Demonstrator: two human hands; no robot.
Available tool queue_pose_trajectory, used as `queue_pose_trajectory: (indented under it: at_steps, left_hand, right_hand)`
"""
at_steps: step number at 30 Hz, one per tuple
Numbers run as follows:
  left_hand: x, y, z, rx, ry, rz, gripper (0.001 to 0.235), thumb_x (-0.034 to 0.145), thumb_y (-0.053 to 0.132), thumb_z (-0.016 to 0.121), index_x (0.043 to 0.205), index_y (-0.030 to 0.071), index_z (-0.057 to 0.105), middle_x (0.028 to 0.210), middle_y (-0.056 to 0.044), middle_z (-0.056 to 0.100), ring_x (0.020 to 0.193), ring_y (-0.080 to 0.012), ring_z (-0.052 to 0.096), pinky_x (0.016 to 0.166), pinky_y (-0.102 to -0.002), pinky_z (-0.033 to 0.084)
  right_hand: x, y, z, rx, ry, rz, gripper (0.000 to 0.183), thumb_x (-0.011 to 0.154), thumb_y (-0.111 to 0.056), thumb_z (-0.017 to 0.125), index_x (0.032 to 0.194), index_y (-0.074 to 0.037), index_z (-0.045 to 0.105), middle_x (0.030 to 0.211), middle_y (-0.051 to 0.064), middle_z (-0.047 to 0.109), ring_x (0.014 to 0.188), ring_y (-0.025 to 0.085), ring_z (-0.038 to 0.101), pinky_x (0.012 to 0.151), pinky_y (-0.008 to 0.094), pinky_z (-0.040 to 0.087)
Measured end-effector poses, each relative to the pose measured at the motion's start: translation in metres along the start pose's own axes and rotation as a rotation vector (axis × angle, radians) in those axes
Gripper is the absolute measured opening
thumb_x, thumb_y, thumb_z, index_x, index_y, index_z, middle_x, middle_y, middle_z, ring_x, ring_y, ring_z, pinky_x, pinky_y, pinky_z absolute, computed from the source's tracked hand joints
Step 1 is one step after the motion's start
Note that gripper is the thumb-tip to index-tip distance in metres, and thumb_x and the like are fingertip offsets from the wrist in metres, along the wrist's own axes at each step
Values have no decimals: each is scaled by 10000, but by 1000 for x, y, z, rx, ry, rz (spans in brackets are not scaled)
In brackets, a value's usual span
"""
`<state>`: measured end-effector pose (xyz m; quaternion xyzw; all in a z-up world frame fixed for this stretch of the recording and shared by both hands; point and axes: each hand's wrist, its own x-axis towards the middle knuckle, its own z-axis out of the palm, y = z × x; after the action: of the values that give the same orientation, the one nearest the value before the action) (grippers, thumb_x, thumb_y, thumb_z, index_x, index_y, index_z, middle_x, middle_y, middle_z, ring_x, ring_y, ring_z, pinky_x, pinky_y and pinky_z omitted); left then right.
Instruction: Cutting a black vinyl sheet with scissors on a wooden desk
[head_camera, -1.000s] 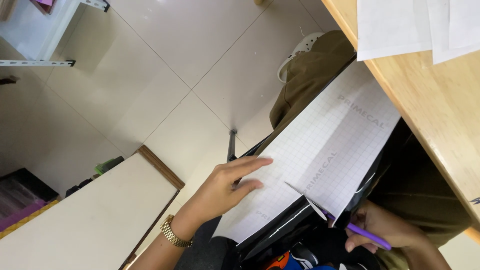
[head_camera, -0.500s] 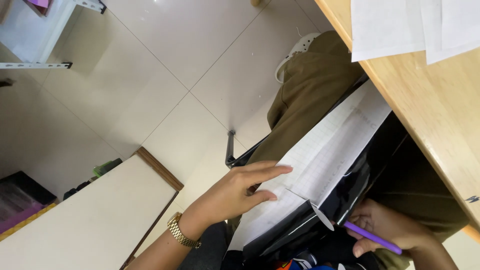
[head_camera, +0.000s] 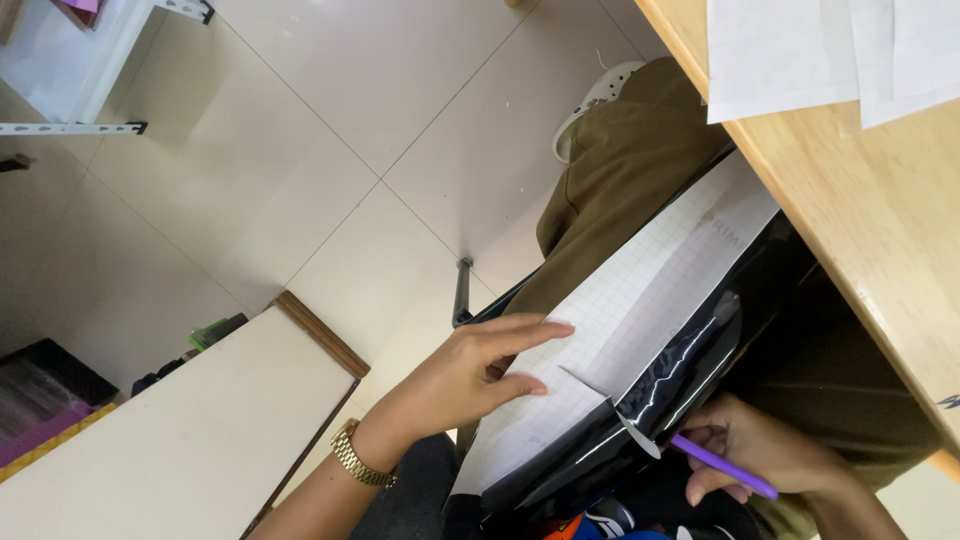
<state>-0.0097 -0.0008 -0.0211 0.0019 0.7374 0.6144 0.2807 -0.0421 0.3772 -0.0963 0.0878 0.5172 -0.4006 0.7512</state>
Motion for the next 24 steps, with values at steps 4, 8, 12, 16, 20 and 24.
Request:
queue_pose_trajectory:
  at_steps: [4, 8, 12, 16, 20, 24]
  left_hand:
    - [2, 4, -7, 13, 0, -46, 482, 913, 152, 745, 1378, 153, 616, 1373, -58, 661, 689, -128, 538, 666, -265, 503]
    - [3, 6, -13, 61, -26, -110, 492, 890, 4, 713, 1350, 166, 647, 1330, -18, 692, 640, -155, 493, 644, -297, 453]
    - [4, 11, -11, -19, -76, -97, 498, 888, 49, 757, 1359, 165, 648, 1232, -16, 681, 653, -129, 464, 658, -277, 465]
    - [3, 10, -6, -70, -49, -163, 519, 866, 56, 790, 1350, 203, 671, 1163, 25, 675, 646, -120, 421, 628, -252, 436]
    - [3, 10, -4, -162, -37, -138, 505, 862, 17, 791, 1332, 165, 680, 1185, 0, 684, 620, -99, 369, 576, -227, 404]
    - [2, 7, -5, -214, -43, -153, 510, 854, 39, 798, 1327, 183, 673, 1370, -30, 668, 619, -86, 342, 596, -191, 465]
  right_hand:
    - [2, -3, -1, -7, -11, -13, 467, 593, -18, 1079, 980, 138, 870, 554, 151, 722, 319, 151, 558, 302, 263, 382]
    - [7, 10, -6, -33, -13, 3, 495, 585, -62, 1102, 938, 103, 797, 628, 146, 713, 365, 162, 590, 329, 279, 440]
    - [4, -3, -1, -119, 111, 138, 452, 557, -12, 1128, 864, 84, 811, 625, 172, 752, 435, 212, 661, 400, 316, 585]
    - [9, -6, -5, -70, -69, -121, 489, 612, -124, 1123, 733, 4, 667, 584, 88, 619, 487, 140, 571, 411, 311, 463]
    - [10, -20, 4, 13, -150, -206, 696, 510, -257, 1075, 1078, 47, 811, 893, 89, 847, 811, 146, 737, 690, 293, 609]
    - [16, -3, -1, 58, -112, -201, 945, 475, -182, 1131, 1289, -12, 681, 1324, 137, 825, 1228, 225, 757, 1070, 383, 600]
